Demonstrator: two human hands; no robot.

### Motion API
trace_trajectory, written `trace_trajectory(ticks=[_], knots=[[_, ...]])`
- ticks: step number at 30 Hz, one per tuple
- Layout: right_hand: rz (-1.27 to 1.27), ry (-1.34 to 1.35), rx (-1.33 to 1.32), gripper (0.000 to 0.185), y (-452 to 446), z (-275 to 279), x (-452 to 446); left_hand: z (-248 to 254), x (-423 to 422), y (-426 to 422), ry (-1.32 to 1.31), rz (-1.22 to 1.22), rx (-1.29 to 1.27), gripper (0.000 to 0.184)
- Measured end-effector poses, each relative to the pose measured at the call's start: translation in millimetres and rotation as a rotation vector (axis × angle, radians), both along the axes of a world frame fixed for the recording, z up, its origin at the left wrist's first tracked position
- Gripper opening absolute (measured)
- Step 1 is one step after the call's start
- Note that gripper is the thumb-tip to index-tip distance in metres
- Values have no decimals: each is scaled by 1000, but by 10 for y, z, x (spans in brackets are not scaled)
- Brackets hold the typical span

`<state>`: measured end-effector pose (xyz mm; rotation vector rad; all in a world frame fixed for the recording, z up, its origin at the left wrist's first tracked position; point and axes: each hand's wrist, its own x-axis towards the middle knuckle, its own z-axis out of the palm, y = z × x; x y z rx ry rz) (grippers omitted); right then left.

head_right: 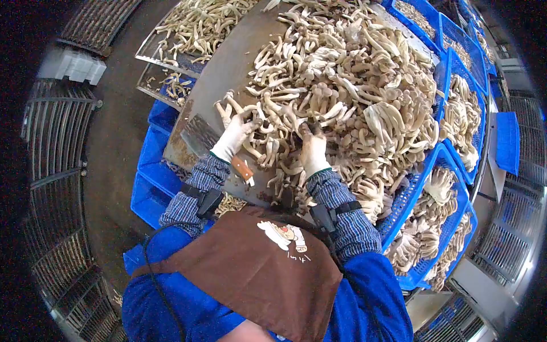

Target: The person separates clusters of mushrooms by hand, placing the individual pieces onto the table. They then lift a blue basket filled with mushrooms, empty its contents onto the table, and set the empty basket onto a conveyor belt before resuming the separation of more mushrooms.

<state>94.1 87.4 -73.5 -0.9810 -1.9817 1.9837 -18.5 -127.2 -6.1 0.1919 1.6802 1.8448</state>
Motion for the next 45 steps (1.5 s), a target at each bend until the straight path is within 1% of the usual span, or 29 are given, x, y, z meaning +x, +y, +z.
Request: trace_trajectory(ticks=[2,3,5,6,7,9,10,11,13,15,17,19,20,21,23,27,28,29,31,34,35,36,37,38,39,41,42,43,45], knots=[[359,123,174,41,114,-335,76,-15,78,-8,-99,7,30,47],[362,124,174,41,76,-305,55,19,105,-4,-195,16,61,48],[160,217,-402,42,-64,-274,-4,78,208,13,-238,14,134,50],[239,238,-192,42,-149,-200,-53,-40,249,26,-210,35,151,49],[242,233,-194,42,-224,90,-105,-169,293,24,-182,57,167,49],[39,63,-12,44,-320,747,-213,39,317,-108,-183,16,64,47],[-22,161,251,42,-325,672,-255,176,335,-210,-178,-29,-39,45],[-14,161,248,42,-261,640,-215,272,398,-326,-168,3,-53,37],[547,-194,788,45,-247,932,-150,307,553,-713,-118,-4,-113,31],[835,-210,1187,40,-235,572,35,841,662,-1046,-245,-206,-473,29],[1027,-351,1158,49,-253,472,41,463,1003,-1559,-255,-138,-507,43],[1101,-435,1205,50,-262,404,-35,271,1281,-1896,-56,-165,-748,53],[963,-274,1232,31,-225,299,-31,309,1377,-1991,29,-222,-996,58],[916,-264,1190,31,-167,187,-63,290,1448,-2064,17,-215,-999,58],[792,-249,1027,35,-164,561,-135,161,1588,-2247,316,-58,-1172,55],[725,-232,529,39,-94,1158,-10,326,1422,-2131,234,64,-1039,45],[645,-278,688,34,-77,1028,150,327,1383,-2105,215,67,-1039,42],[948,236,1483,31,187,644,366,359,1336,-2074,159,82,-977,41],[872,15,1116,35,137,630,529,317,1263,-2068,202,91,-926,41],[714,-7,1067,30,16,704,675,348,1181,-1994,160,95,-895,40],[708,-7,1067,30,142,421,705,368,1149,-1939,166,91,-896,40],[566,-53,534,28,351,-59,739,390,1116,-1862,89,76,-841,40],[407,-92,6,27,291,6,668,402,1095,-1786,12,60,-785,39],[3,-3,-682,32,168,77,720,321,1103,-1714,77,32,-771,37],[-4,1,-681,32,186,125,692,119,1153,-1650,102,48,-674,35],[203,15,29,51,264,180,620,247,1172,-1409,104,-35,-652,35],[2,-108,292,60,39,712,435,244,1192,-1331,163,-66,-653,36],[68,-66,893,63,124,554,466,267,1184,-1245,163,-64,-648,36],[168,183,658,52,-114,1200,363,331,1169,-1105,42,-84,-620,39]])
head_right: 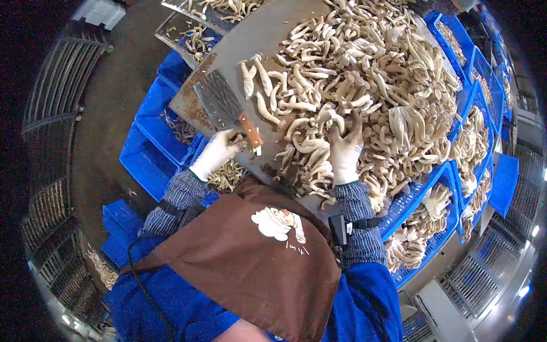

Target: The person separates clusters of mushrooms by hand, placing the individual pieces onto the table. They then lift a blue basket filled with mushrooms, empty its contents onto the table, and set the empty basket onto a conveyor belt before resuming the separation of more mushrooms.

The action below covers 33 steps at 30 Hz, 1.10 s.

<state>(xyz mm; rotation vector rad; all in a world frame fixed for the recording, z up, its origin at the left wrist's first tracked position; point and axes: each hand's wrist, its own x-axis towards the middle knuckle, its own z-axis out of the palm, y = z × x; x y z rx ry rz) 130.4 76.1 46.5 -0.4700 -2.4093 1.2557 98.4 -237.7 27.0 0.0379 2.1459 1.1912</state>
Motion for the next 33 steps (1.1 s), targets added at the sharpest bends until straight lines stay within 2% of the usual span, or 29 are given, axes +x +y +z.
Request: trace_trajectory(ticks=[1,3,4,6,7,8,10,11,12,13,16,18,20,21,22,23,24,25,26,28,29,30,31,32,33], knots=[[-4,-5,2,52,14,25,4,-181,3,78,-2,33,157,48],[182,-207,-107,42,61,49,-58,-380,-16,353,64,6,169,50],[210,-267,-53,34,47,-5,-60,-392,-55,550,133,-20,179,52],[199,-336,-338,34,-133,62,-79,-42,-290,962,356,-217,73,60],[210,-338,-515,33,-116,-111,-57,34,-435,1129,299,-290,71,59],[260,-275,-449,34,-133,-190,-64,35,-597,1272,241,-362,71,58],[245,-197,-284,33,-126,-191,-140,-235,-789,1492,324,-458,-27,55],[160,-250,-411,31,-100,-94,-147,-295,-860,1509,307,-475,-7,45],[70,-303,-540,30,-116,75,-166,-382,-954,1497,401,-548,-49,35],[111,-208,-351,28,-55,45,-184,-386,-1012,1434,365,-485,-42,36],[38,-246,-525,31,9,-24,-92,-372,-1240,1127,139,-339,16,37],[96,-481,-455,34,-126,93,-12,-461,-1312,1004,134,-148,67,39],[479,-397,-332,45,-368,-82,94,-220,-1351,915,228,-149,15,40],[634,-463,-333,45,-423,-64,79,272,-1330,897,3,-161,-9,44],[789,-529,-333,44,-464,13,52,164,-1338,883,0,-166,-11,44],[562,-702,-102,44,-511,372,-39,-68,-1329,827,17,-150,-50,46],[429,-560,-54,46,-309,-262,35,-296,-1301,764,38,-132,-89,48],[241,-473,-132,46,-251,-189,-81,-507,-1212,700,99,-150,-1,51],[54,-385,-209,46,-200,-108,-187,-145,-1138,746,-261,-148,8,55],[77,-422,244,56,280,-800,-255,-171,-913,817,-200,-243,80,51],[68,-591,220,59,316,-842,-352,-137,-830,932,-183,-228,145,51],[61,-627,347,60,314,-1005,-397,-120,-794,1085,-166,-213,213,50],[66,-609,340,53,288,-1063,-462,-455,-848,1236,-104,-313,194,45],[71,-591,334,47,236,-1087,-515,-694,-879,1400,-105,-328,222,50],[85,-486,187,42,140,-916,-583,-679,-856,1560,-223,-131,278,51]])
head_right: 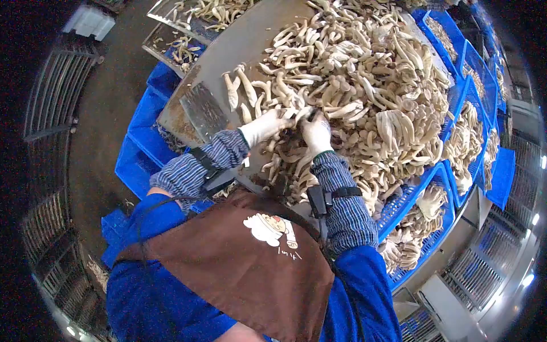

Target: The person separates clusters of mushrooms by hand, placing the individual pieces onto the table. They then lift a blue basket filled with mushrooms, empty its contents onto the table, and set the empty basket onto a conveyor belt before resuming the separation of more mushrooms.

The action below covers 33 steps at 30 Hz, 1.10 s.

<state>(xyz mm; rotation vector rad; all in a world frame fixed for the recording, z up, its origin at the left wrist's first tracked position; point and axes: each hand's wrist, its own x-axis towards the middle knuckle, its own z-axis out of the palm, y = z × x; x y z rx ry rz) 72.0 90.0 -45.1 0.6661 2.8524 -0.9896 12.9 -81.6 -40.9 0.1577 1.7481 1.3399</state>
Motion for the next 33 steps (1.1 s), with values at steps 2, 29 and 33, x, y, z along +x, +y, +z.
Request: trace_trajectory(ticks=[2,29,33], knots=[[99,108,-293,43,62,-114,-34,-17,-20,211,-84,212,135,48],[383,294,-147,41,90,557,-75,145,-488,-182,9,382,191,27],[344,231,-252,44,-128,853,58,518,-301,-145,-98,187,91,34]])
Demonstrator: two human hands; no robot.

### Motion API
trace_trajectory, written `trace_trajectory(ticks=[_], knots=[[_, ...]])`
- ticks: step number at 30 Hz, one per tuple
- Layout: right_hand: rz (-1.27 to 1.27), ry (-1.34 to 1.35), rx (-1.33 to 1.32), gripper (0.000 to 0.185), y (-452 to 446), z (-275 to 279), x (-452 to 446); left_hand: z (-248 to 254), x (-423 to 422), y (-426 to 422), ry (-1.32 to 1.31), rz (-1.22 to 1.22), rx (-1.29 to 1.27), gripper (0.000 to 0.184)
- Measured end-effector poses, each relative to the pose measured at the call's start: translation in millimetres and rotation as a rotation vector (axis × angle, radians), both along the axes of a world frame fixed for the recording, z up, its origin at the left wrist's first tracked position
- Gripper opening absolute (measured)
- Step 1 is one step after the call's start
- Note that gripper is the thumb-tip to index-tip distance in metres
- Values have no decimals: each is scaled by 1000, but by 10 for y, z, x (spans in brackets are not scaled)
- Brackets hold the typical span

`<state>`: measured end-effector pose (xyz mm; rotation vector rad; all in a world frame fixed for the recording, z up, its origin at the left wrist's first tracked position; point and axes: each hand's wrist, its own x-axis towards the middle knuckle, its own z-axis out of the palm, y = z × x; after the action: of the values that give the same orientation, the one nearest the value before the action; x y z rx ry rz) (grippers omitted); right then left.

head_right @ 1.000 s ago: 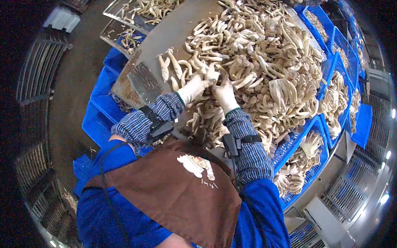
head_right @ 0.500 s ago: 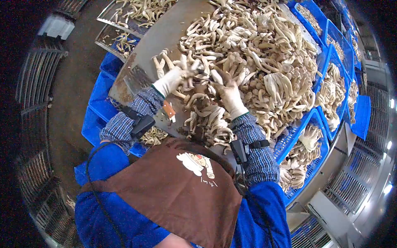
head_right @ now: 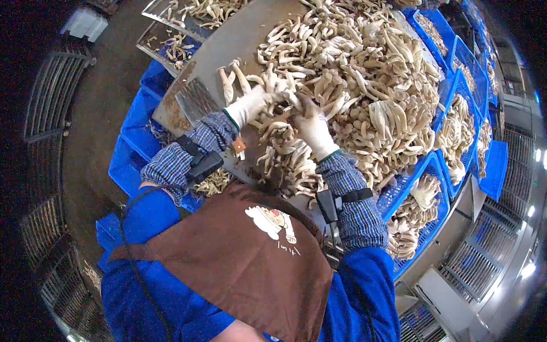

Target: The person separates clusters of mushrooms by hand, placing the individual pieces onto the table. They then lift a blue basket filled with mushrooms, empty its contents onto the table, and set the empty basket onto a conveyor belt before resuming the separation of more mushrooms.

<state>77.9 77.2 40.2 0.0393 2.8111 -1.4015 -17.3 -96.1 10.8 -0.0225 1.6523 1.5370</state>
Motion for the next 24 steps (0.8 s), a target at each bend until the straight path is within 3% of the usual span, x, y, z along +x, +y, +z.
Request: trace_trajectory(ticks=[1,2,4,5,6,7,8,9,10,11,12,14,16,17,18,20,21,22,24], knots=[[-23,-24,18,44,-51,-28,6,-79,70,56,-96,65,208,38],[-48,-47,36,44,-62,-73,16,-155,56,82,-95,63,209,38],[-79,-26,28,44,18,-148,-47,-35,25,127,21,86,160,39],[-191,-149,18,48,85,-171,-76,17,17,103,-66,180,144,40],[-301,-274,6,51,139,-173,-72,-170,-64,98,-90,237,-83,49],[-306,-277,4,51,174,-158,-28,-267,-64,72,80,222,135,58],[-199,-139,212,57,207,-129,11,-355,-98,57,255,201,354,67],[-97,0,417,63,243,-93,56,189,-9,-38,583,-63,-400,80],[5,131,621,70,278,-52,130,60,80,6,1129,-82,-737,86],[209,66,534,81,319,121,128,68,178,-39,1264,-194,-684,87],[440,71,429,79,285,246,277,80,282,-100,1395,-303,-626,87],[888,-310,838,62,258,-240,543,-99,483,-94,1230,-794,-328,82],[831,95,792,57,252,-55,803,-192,831,-140,1171,-1115,-349,75],[758,95,748,56,333,-415,884,-326,938,-141,1230,-1001,-344,74],[754,101,747,56,338,-376,791,-483,1005,-127,1288,-883,-341,73],[636,-257,738,53,308,-199,633,-796,957,-27,1338,-862,-324,62],[477,-100,572,50,470,-453,696,-635,842,49,1151,-946,-353,56],[401,-311,493,44,489,-274,599,-443,746,113,965,-1017,-383,50],[29,-303,329,44,619,-300,613,-264,605,76,765,-684,-376,38]])
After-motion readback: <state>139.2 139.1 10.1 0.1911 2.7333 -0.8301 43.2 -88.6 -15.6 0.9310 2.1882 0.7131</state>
